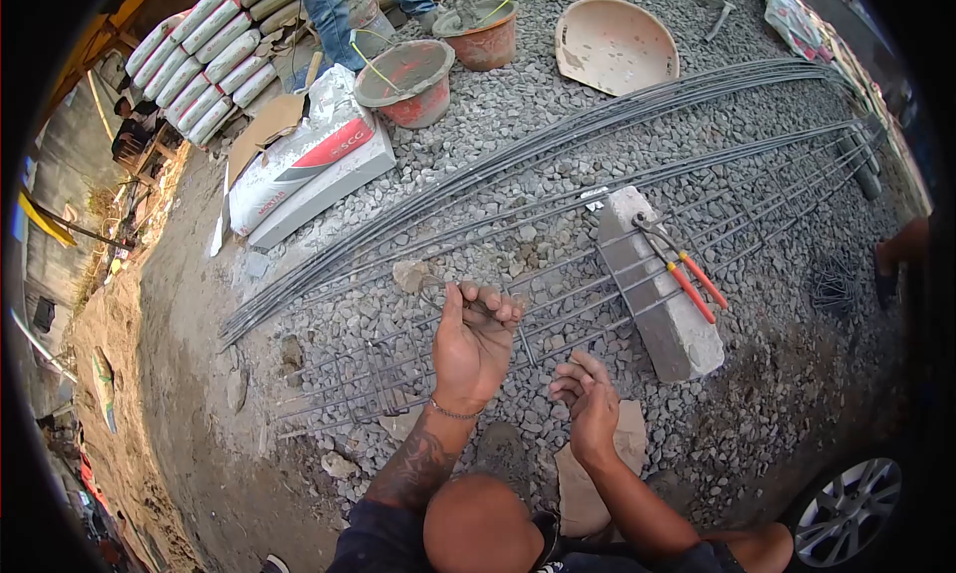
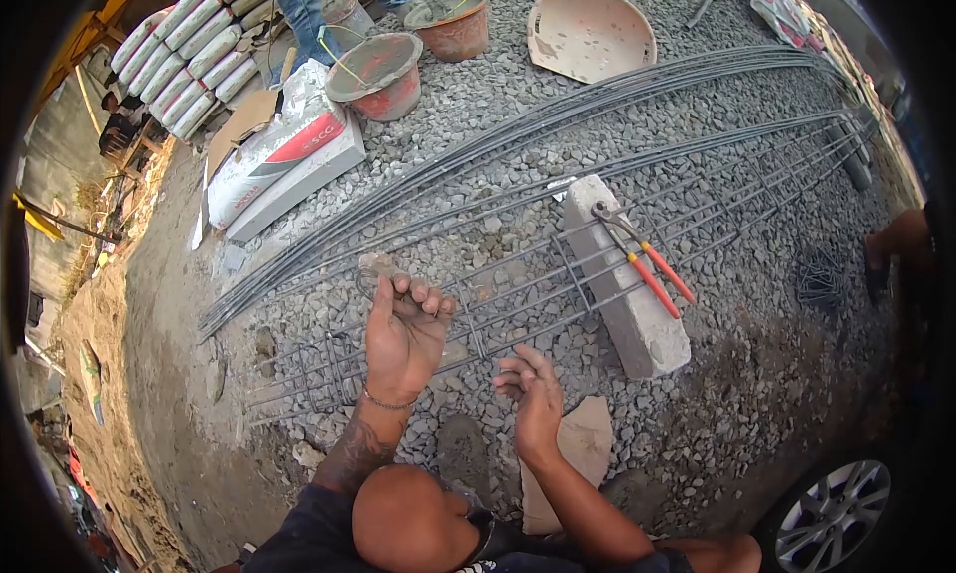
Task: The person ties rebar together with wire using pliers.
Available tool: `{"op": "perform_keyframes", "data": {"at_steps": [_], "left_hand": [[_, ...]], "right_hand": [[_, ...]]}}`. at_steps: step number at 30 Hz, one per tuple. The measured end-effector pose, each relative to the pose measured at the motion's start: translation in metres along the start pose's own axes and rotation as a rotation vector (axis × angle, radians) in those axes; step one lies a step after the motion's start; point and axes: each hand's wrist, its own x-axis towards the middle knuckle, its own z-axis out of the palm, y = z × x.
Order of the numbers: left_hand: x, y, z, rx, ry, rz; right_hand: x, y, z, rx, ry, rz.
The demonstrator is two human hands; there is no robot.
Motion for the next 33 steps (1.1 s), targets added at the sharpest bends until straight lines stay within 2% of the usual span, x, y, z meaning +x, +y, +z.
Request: {"op": "perform_keyframes", "data": {"at_steps": [1, 5, 7, 8, 9, 11, 12, 14, 15, 17, 19, 21, 22, 24, 26, 30, 33], "left_hand": [[0.001, -0.005, 0.0, 0.001, -0.002, -0.006], [-0.008, -0.022, -0.009, -0.053, 0.035, -0.11], [-0.012, -0.03, -0.01, -0.03, 0.096, -0.113], [-0.012, -0.032, -0.012, -0.007, 0.11, -0.103], [-0.012, -0.032, -0.014, -0.008, 0.108, -0.1], [-0.015, -0.032, -0.02, 0.22, 0.097, -0.096], [-0.019, -0.034, -0.027, 0.218, 0.095, -0.101], [-0.027, -0.037, -0.039, 0.377, -0.144, 0.035], [-0.029, -0.04, -0.041, 0.379, -0.147, 0.026], [-0.033, -0.045, -0.041, 0.327, -0.175, 0.144], [-0.035, -0.041, -0.049, 0.321, -0.177, 0.116], [-0.033, -0.035, -0.048, 0.319, -0.188, 0.102], [-0.034, -0.032, -0.043, 0.377, -0.126, 0.07], [-0.033, -0.028, -0.043, 0.437, -0.06, 0.05], [-0.031, -0.03, -0.049, 0.343, -0.128, -0.085], [-0.036, -0.039, -0.043, 0.318, -0.116, -0.141], [-0.038, -0.038, -0.039, 0.186, -0.101, -0.243]], "right_hand": [[-0.009, 0.007, 0.003, 0.059, -0.096, 0.093], [0.0, -0.014, 0.037, 0.287, -0.032, 0.035], [0.015, -0.021, 0.035, 0.108, -0.052, -0.205], [0.018, -0.023, 0.027, -0.012, -0.108, -0.254], [0.019, -0.025, 0.024, -0.012, -0.111, -0.257], [0.016, -0.036, 0.019, -0.138, -0.015, -0.273], [0.015, -0.044, 0.019, -0.127, 0.046, -0.274], [0.013, -0.048, 0.011, -0.101, 0.07, -0.246], [0.011, -0.048, 0.007, -0.074, 0.091, -0.215], [0.006, -0.048, 0.008, 0.014, 0.121, -0.166], [0.003, -0.054, 0.013, 0.186, 0.179, 0.011], [0.005, -0.057, 0.014, 0.218, 0.199, 0.025], [0.006, -0.058, 0.015, 0.252, 0.215, 0.041], [0.009, -0.058, 0.012, 0.26, 0.189, 0.009], [0.012, -0.054, 0.006, 0.212, 0.175, -0.073], [0.016, -0.056, 0.006, 0.166, 0.234, -0.136], [0.018, -0.056, 0.006, 0.216, 0.22, -0.154]]}}
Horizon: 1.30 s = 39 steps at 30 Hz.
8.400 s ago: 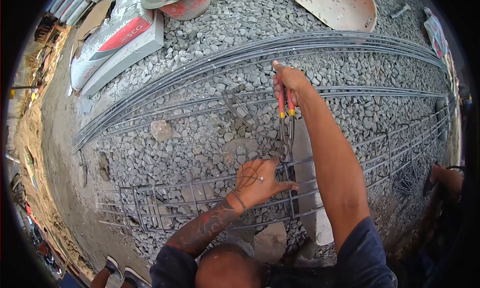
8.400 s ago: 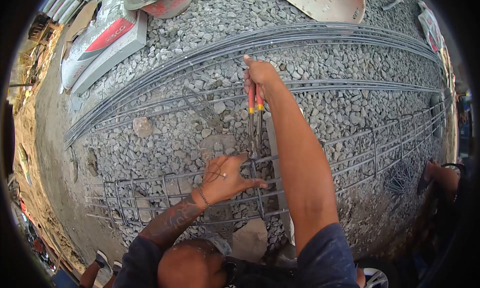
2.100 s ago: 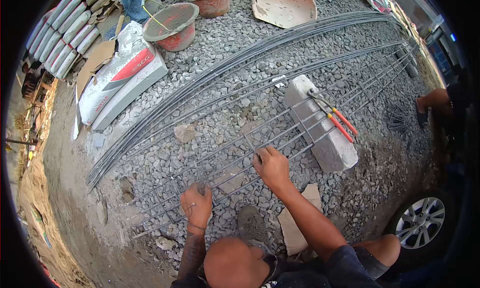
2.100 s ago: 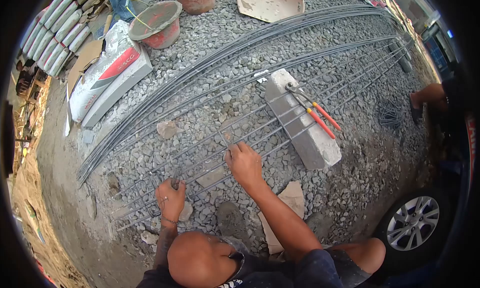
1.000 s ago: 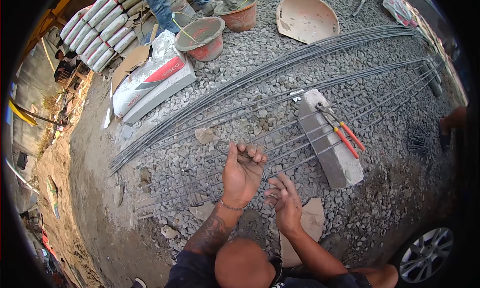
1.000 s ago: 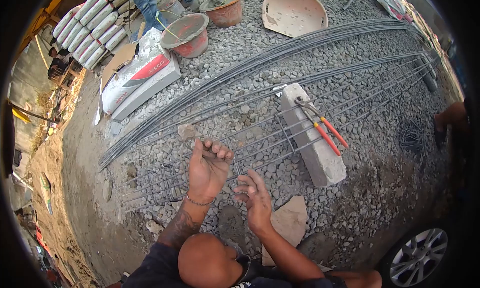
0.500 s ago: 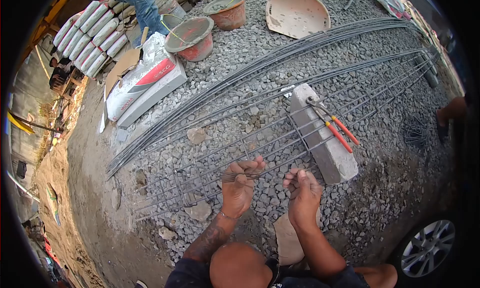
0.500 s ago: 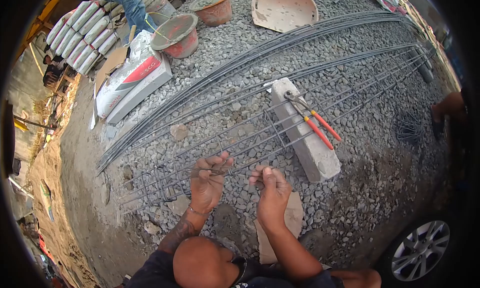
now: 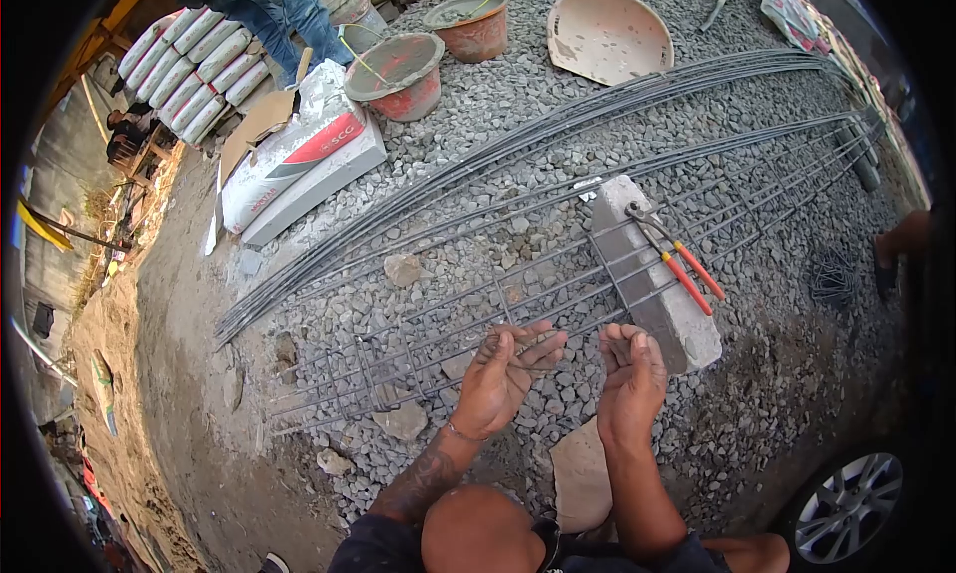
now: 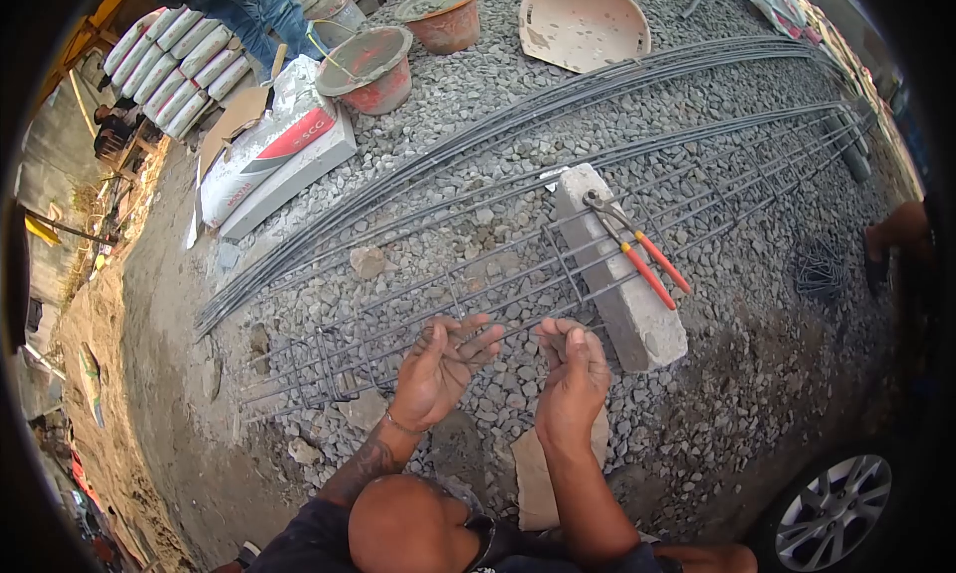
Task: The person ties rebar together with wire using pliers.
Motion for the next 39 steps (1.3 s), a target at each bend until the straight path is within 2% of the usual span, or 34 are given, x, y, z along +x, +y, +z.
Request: {"op": "perform_keyframes", "data": {"at_steps": [3, 5, 6, 8, 9, 10, 11, 12, 14, 15, 16, 19, 20, 22, 23, 25, 28, 29, 30, 32, 33, 34, 36, 38, 39], "left_hand": [[0.001, -0.001, -0.005, 0.026, 0.004, -0.019], [0.0, 0.001, -0.011, 0.065, -0.042, -0.201], [-0.003, 0.002, -0.016, 0.063, -0.043, -0.206], [-0.011, -0.001, -0.027, 0.245, -0.216, -0.528], [-0.016, -0.005, -0.027, 0.244, -0.218, -0.53], [-0.022, -0.012, -0.026, 0.339, -0.305, -0.552], [-0.026, -0.016, -0.024, 0.433, -0.39, -0.573], [-0.027, -0.018, -0.021, 0.429, -0.388, -0.575], [-0.026, -0.018, -0.009, 0.415, -0.144, -0.485], [-0.022, -0.015, -0.003, 0.422, -0.112, -0.396], [-0.021, -0.012, -0.003, 0.42, -0.117, -0.399], [-0.022, -0.011, -0.009, 0.796, -0.372, -0.485], [-0.027, -0.018, -0.007, 0.794, -0.373, -0.488], [-0.036, -0.037, 0.0, 1.0, -0.717, -0.668], [-0.039, -0.045, -0.001, 0.995, -0.714, -0.671], [-0.039, -0.061, -0.007, 0.937, -0.535, -0.589], [-0.045, -0.079, -0.016, 0.769, -0.5, -0.608], [-0.044, -0.088, -0.029, 0.72, -0.609, -0.64], [-0.049, -0.093, -0.041, 0.71, -0.594, -0.644], [-0.056, -0.1, -0.055, 1.413, -0.792, 0.019], [-0.056, -0.089, -0.058, 1.463, -0.747, -0.156], [-0.05, -0.07, -0.049, 1.463, -0.746, -0.154], [-0.038, -0.022, -0.022, 1.233, -0.548, -0.234], [-0.034, 0.004, -0.021, 1.285, -0.17, -0.003], [-0.029, 0.011, -0.026, 1.288, -0.17, -0.007]], "right_hand": [[0.002, 0.0, -0.002, 0.011, -0.028, -0.03], [0.004, -0.004, 0.0, 0.028, 0.024, -0.07], [0.007, -0.007, -0.004, 0.026, 0.03, -0.072], [0.018, -0.016, -0.011, 0.108, 0.022, -0.086], [0.021, -0.025, -0.008, 0.115, 0.099, -0.077], [0.025, -0.027, -0.015, 0.113, 0.101, -0.076], [0.029, -0.03, -0.026, 0.108, 0.062, -0.064], [0.031, -0.032, -0.03, 0.102, 0.023, -0.053], [0.031, -0.033, -0.027, 0.057, 0.076, -0.05], [0.031, -0.033, -0.028, 0.032, 0.076, -0.05], [0.032, -0.034, -0.03, 0.007, 0.078, -0.053], [0.04, -0.043, -0.038, -0.022, 0.072, -0.056], [0.042, -0.043, -0.037, -0.024, 0.075, -0.056], [0.046, -0.042, -0.031, -0.204, -0.037, 0.033], [0.049, -0.035, -0.03, -0.214, -0.046, 0.035], [0.053, -0.026, -0.024, -0.26, -0.05, 0.017], [0.043, -0.004, -0.032, -0.361, -0.105, 0.016], [0.036, 0.003, -0.038, -0.515, -0.211, 0.046], [0.027, 0.01, -0.047, -0.671, -0.313, 0.081], [0.017, 0.029, -0.074, -0.822, -0.444, 0.303], [0.011, 0.038, -0.086, -0.826, -0.448, 0.303], [0.004, 0.048, -0.098, -0.925, -0.506, 0.264], [0.004, 0.07, -0.109, -1.019, -0.554, 0.231], [0.007, 0.089, -0.113, -0.975, -0.543, 0.235], [0.011, 0.084, -0.097, -0.949, -0.543, 0.293]]}}
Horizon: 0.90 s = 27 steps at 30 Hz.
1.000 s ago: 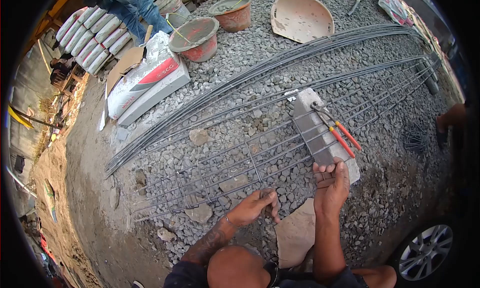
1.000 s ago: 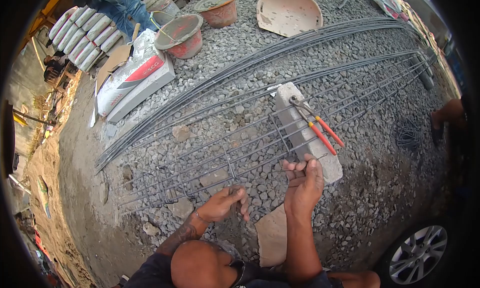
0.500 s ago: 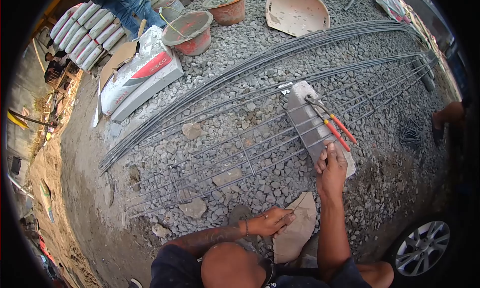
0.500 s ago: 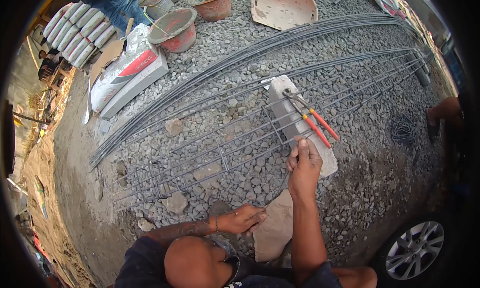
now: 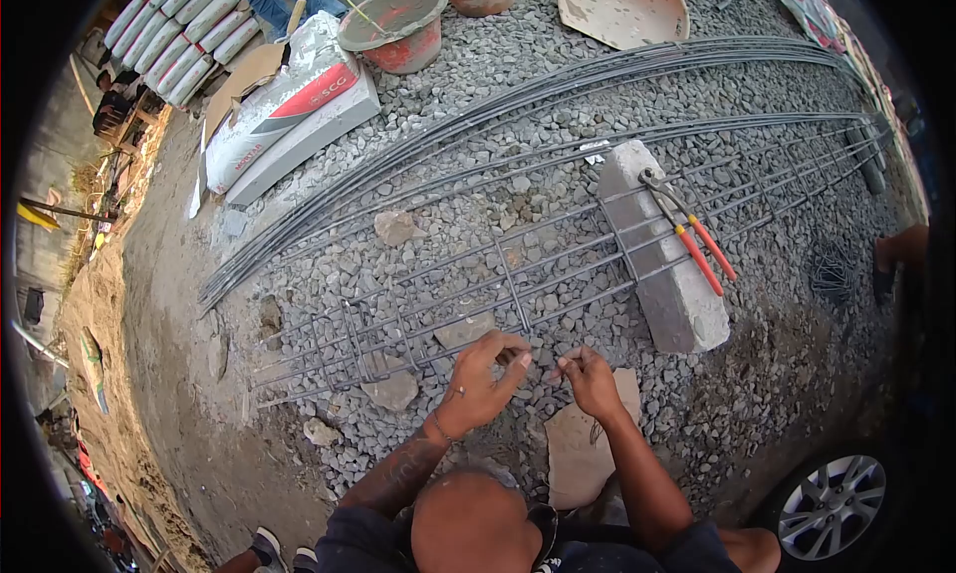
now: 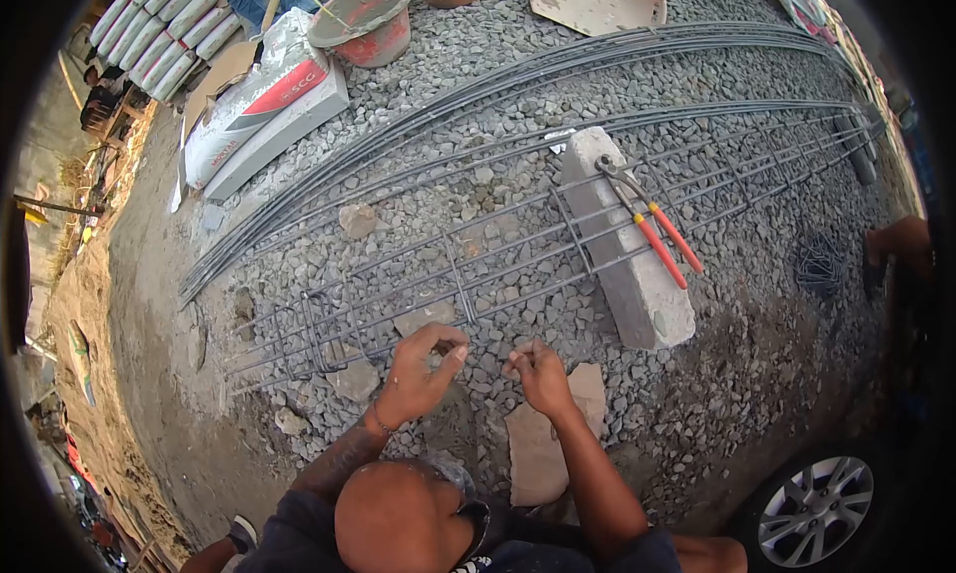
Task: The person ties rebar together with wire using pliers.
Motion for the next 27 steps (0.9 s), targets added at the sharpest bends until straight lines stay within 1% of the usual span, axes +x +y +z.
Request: {"op": "perform_keyframes", "data": {"at_steps": [1, 2, 4, 5, 7, 8, 10, 11, 13, 15, 19, 21, 23, 25, 26, 27], "left_hand": [[0.004, -0.005, -0.008, 0.092, 0.209, 0.003], [0.006, -0.009, -0.013, 0.185, 0.42, 0.008], [0.012, -0.013, -0.014, 0.203, 0.417, 0.045], [0.016, -0.015, -0.012, 0.215, 0.411, 0.078], [0.022, -0.017, -0.008, 0.24, 0.416, 0.107], [0.024, -0.018, -0.006, 0.252, 0.416, 0.095], [0.028, -0.019, -0.001, 0.261, 0.407, 0.078], [0.03, -0.019, 0.0, 0.234, 0.427, 0.037], [0.032, -0.02, 0.001, 0.207, 0.451, -0.006], [0.036, -0.023, 0.002, 0.222, 0.452, 0.043], [0.043, -0.028, 0.003, 0.254, 0.425, 0.068], [0.046, -0.031, 0.006, 0.144, 0.473, 0.075], [0.047, -0.03, 0.006, 0.132, 0.494, 0.098], [0.047, -0.031, 0.006, 0.122, 0.514, 0.122], [0.047, -0.032, 0.006, 0.119, 0.513, 0.129], [0.047, -0.033, 0.006, 0.116, 0.515, 0.137]], "right_hand": [[0.005, -0.014, 0.003, 0.003, -0.002, -0.001], [0.01, -0.026, 0.007, 0.031, 0.021, 0.056], [0.022, -0.035, 0.011, 0.107, 0.074, 0.135], [0.029, -0.026, 0.013, 0.107, 0.073, 0.127], [0.039, -0.006, 0.015, 0.065, 0.146, -0.063], [0.04, -0.011, 0.016, 0.063, 0.149, -0.065], [0.038, -0.022, 0.018, 0.103, 0.11, -0.014], [0.038, -0.026, 0.018, 0.104, 0.11, -0.01], [0.038, -0.03, 0.017, 0.21, 0.046, 0.05], [0.04, -0.025, 0.016, 0.21, 0.034, 0.014], [0.043, -0.02, 0.015, 0.21, 0.007, -0.079], [0.042, -0.027, 0.014, 0.197, 0.007, -0.052], [0.039, -0.031, 0.019, 0.19, 0.013, -0.022], [0.035, -0.032, 0.028, 0.168, 0.153, -0.037], [0.031, -0.028, 0.037, 0.17, 0.155, -0.035], [0.029, -0.022, 0.047, 0.168, 0.28, -0.159]]}}
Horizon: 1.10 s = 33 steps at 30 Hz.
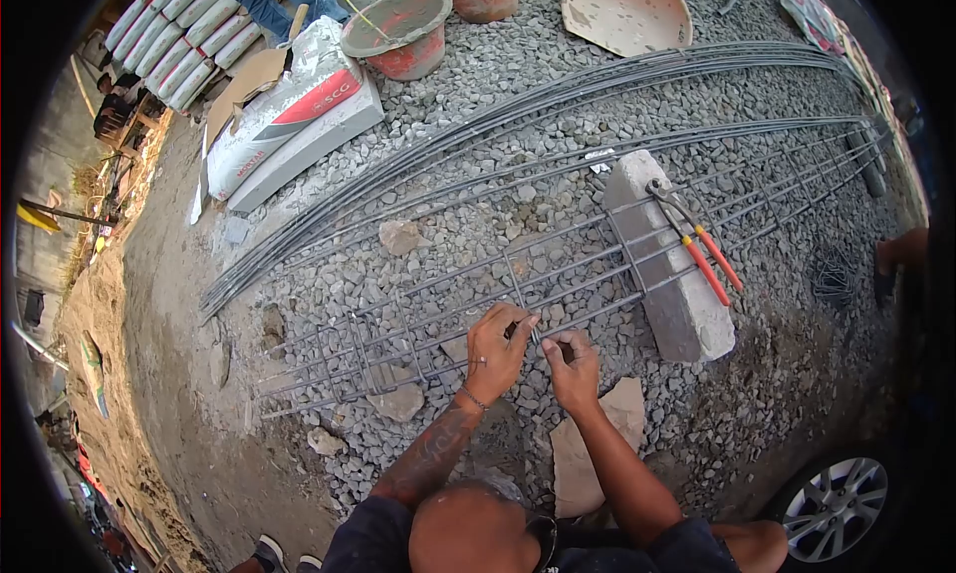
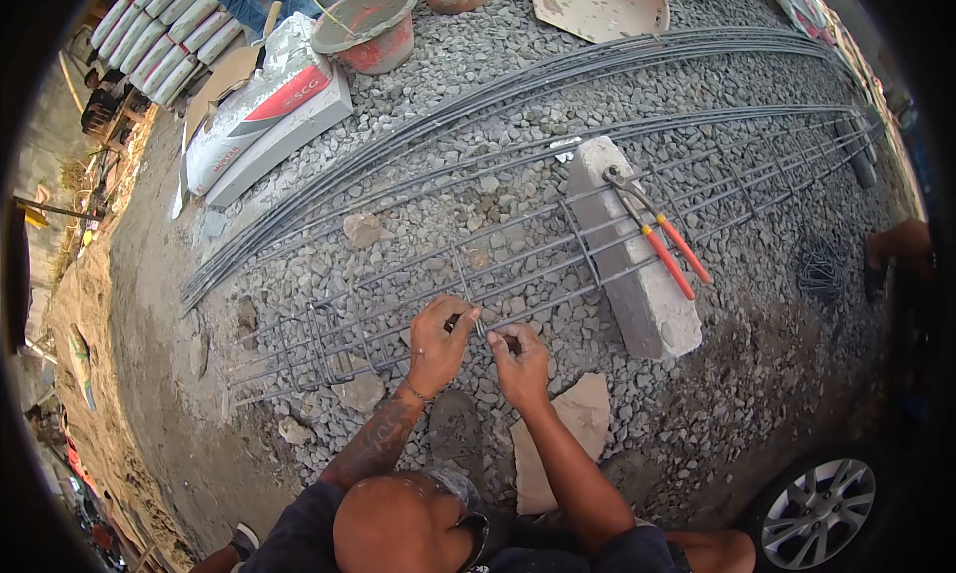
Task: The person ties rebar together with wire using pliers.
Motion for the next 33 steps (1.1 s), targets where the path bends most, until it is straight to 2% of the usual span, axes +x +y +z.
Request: {"op": "perform_keyframes", "data": {"at_steps": [1, 2, 4, 10, 12, 13, 15, 16, 18, 25, 27, 31, 33], "left_hand": [[0.0, 0.0, 0.0, 0.001, 0.0, 0.0], [0.0, -0.001, 0.0, 0.002, -0.021, -0.014], [-0.001, -0.001, -0.001, 0.004, -0.047, -0.03], [-0.007, -0.003, -0.009, -0.096, -0.109, 0.032], [-0.01, -0.005, -0.018, -0.049, -0.213, 0.193], [-0.011, -0.006, -0.023, -0.049, -0.214, 0.189], [-0.009, -0.006, -0.035, 0.084, -0.341, 0.352], [-0.009, -0.004, -0.039, 0.089, -0.337, 0.352], [-0.01, -0.002, -0.047, 0.067, -0.431, 0.297], [-0.013, -0.018, -0.033, 0.142, -0.398, 0.227], [-0.015, -0.014, -0.028, 0.18, -0.333, 0.108], [-0.014, -0.011, -0.021, 0.226, -0.244, 0.014], [-0.008, -0.004, -0.024, 0.479, -0.375, -0.098]], "right_hand": [[-0.003, 0.004, 0.006, 0.006, 0.113, -0.134], [-0.004, -0.001, 0.009, 0.008, 0.112, -0.133], [-0.009, -0.013, 0.012, -0.173, 0.179, -0.211], [-0.008, 0.001, 0.016, -0.259, 0.25, -0.344], [-0.009, -0.008, 0.015, -0.258, 0.248, -0.328], [-0.011, -0.012, 0.015, -0.254, 0.246, -0.313], [-0.012, -0.013, 0.014, -0.245, 0.233, -0.285], [-0.01, -0.013, 0.014, -0.237, 0.217, -0.261], [-0.009, -0.013, 0.013, -0.209, 0.197, -0.241], [-0.01, -0.017, 0.005, -0.178, 0.11, -0.183], [-0.009, -0.019, 0.005, -0.164, 0.102, -0.164], [-0.01, -0.026, 0.005, -0.145, 0.116, -0.117], [-0.006, -0.027, 0.01, -0.139, 0.137, -0.074]]}}
